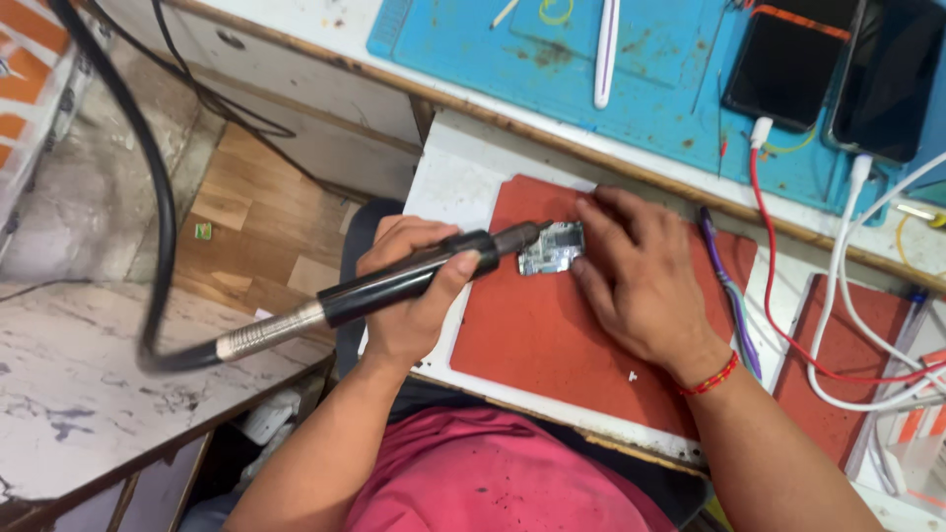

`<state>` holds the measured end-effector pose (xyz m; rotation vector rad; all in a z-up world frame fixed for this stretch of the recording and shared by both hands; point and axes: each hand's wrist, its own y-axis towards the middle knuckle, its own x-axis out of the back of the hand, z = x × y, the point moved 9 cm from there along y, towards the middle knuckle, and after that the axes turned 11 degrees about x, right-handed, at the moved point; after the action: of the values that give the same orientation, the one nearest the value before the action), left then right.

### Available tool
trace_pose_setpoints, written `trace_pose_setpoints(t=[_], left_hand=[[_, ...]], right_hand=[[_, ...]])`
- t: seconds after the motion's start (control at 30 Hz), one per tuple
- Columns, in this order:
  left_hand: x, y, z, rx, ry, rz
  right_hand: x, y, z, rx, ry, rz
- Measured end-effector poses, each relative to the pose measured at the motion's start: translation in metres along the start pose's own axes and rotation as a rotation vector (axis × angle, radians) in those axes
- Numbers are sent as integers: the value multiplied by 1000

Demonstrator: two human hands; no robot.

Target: The person uses a hot air gun to heat a small circuit board placed on a red mat, then switches to a purple pen-like tool to scrape or clean the board's surface. The workspace includes a blue mat with tools and two smartphones connected by cables.

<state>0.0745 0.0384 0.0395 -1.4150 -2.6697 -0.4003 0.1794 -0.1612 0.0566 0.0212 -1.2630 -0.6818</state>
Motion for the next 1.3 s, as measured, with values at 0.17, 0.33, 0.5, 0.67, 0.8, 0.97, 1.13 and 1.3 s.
trace_pose_setpoints(t=[0.17,0.33,0.5,0.67,0.8,0.97,1.13,1.3], left_hand=[[0,-6,-8,-105,-38,47],[7,-6,-3,-74,-76,-22],[10,-6,8,82,-43,-117],[2,-6,-3,-69,28,-22],[0,-6,-5,-98,2,58],[5,-8,-1,-41,-4,-36],[2,-11,-1,-93,1,-23],[-6,-11,-17,-230,34,106]], right_hand=[[-2,8,15,126,-37,72],[-3,5,2,-36,-9,49],[0,2,-6,-66,-23,36],[5,2,-6,35,44,54],[5,0,-9,-8,72,23],[4,-1,-6,-23,19,-58],[2,-4,-6,-14,-10,-56],[2,-3,-7,-9,9,-60]])
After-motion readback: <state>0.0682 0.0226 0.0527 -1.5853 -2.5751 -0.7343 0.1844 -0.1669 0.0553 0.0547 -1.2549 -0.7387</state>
